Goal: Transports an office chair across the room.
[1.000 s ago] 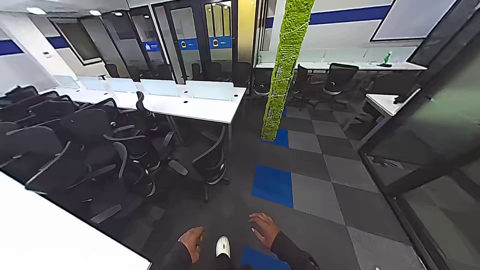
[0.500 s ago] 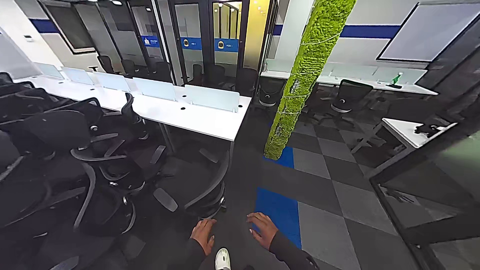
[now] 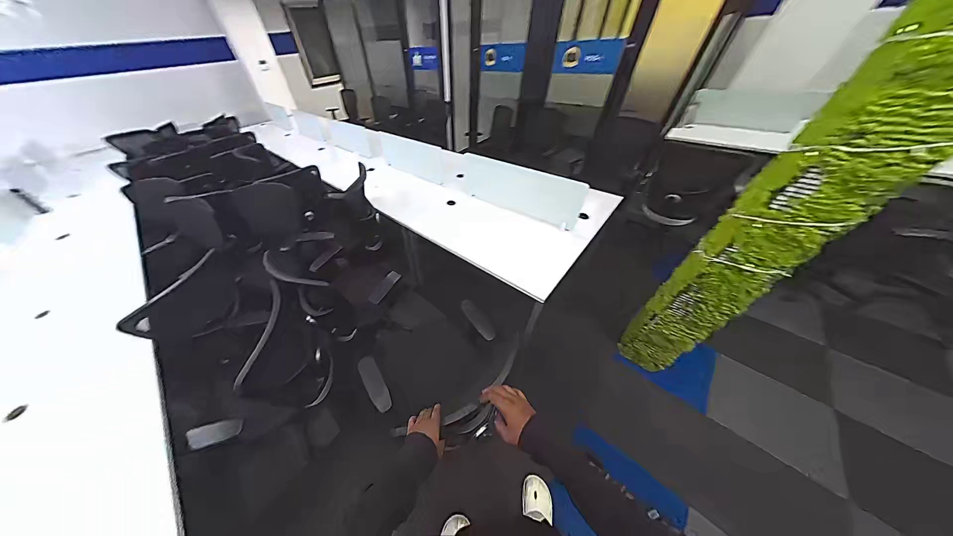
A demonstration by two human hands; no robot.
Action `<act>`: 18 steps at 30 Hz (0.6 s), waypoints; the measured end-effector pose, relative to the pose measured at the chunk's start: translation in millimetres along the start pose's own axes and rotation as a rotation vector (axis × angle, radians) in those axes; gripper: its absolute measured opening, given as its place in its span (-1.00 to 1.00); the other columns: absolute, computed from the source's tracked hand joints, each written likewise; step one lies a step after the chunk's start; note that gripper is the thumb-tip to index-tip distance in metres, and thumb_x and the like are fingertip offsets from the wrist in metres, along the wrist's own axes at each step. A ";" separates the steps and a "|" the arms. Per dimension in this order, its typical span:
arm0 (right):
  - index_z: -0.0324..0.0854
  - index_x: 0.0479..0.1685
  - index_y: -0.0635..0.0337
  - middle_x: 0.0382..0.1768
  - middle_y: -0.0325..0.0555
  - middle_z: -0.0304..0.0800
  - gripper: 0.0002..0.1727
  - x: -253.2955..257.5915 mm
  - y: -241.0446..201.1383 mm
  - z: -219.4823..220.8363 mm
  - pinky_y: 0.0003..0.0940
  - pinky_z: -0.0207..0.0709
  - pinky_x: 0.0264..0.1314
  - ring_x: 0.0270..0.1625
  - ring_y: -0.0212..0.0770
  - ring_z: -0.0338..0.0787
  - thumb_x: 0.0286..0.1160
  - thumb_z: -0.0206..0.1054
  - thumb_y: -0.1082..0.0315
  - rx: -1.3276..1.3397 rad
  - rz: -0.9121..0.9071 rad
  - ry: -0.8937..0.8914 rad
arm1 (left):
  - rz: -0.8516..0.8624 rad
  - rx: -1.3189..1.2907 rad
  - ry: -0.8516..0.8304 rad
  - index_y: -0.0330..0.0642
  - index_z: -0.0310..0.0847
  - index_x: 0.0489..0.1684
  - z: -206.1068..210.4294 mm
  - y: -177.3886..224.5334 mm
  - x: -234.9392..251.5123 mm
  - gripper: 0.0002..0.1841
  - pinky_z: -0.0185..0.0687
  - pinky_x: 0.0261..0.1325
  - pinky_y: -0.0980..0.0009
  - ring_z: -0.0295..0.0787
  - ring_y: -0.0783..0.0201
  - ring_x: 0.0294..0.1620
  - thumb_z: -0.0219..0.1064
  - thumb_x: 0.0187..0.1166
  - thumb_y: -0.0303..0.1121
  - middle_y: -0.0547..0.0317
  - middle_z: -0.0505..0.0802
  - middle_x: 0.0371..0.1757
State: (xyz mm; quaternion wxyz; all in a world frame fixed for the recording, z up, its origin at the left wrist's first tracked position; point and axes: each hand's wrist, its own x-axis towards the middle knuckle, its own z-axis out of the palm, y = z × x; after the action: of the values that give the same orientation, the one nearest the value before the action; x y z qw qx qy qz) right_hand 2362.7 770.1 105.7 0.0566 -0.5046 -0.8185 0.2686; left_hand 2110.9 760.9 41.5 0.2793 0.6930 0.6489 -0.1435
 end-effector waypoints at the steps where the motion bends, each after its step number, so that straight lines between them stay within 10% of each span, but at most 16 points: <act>1: 0.61 0.52 -0.03 0.66 -0.14 0.55 -0.39 15.5 5.5 -6.4 0.26 0.19 0.77 0.77 -0.02 0.40 0.37 0.36 0.46 -0.047 0.007 -0.057 | -0.048 0.030 -0.045 -0.11 0.20 0.85 3.2 4.1 10.0 -0.08 0.20 0.78 -0.24 0.39 -0.14 0.76 0.56 0.41 -0.11 -0.14 0.52 0.73; 6: 0.47 0.69 -0.01 0.81 -0.08 0.31 -0.09 90.1 84.8 -6.0 0.62 -0.19 0.78 0.91 0.18 0.09 0.12 0.68 0.26 -0.398 0.084 -0.356 | -0.359 0.051 -0.170 -0.13 0.61 0.53 -1.1 40.1 30.8 -0.43 0.47 0.58 -0.27 0.63 -0.21 0.57 0.46 0.51 -0.17 -0.18 0.74 0.50; 18: 0.66 0.47 0.01 0.51 -0.11 0.67 -0.21 95.2 163.7 -15.7 0.62 -0.25 0.77 0.71 0.15 0.43 -0.01 0.70 0.28 -0.493 -0.046 -0.252 | -0.549 0.007 -0.215 -0.21 0.68 0.40 13.5 99.6 22.2 -0.63 0.30 0.72 -0.21 0.54 -0.14 0.66 0.15 0.74 -0.35 -0.13 0.73 0.54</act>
State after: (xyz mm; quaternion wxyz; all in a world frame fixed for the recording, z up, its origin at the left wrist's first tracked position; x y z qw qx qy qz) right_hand 2452.6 914.4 20.6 -0.1641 -0.4470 -0.8711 0.1204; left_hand 2213.3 771.2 38.2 0.2947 0.4735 0.7784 -0.2884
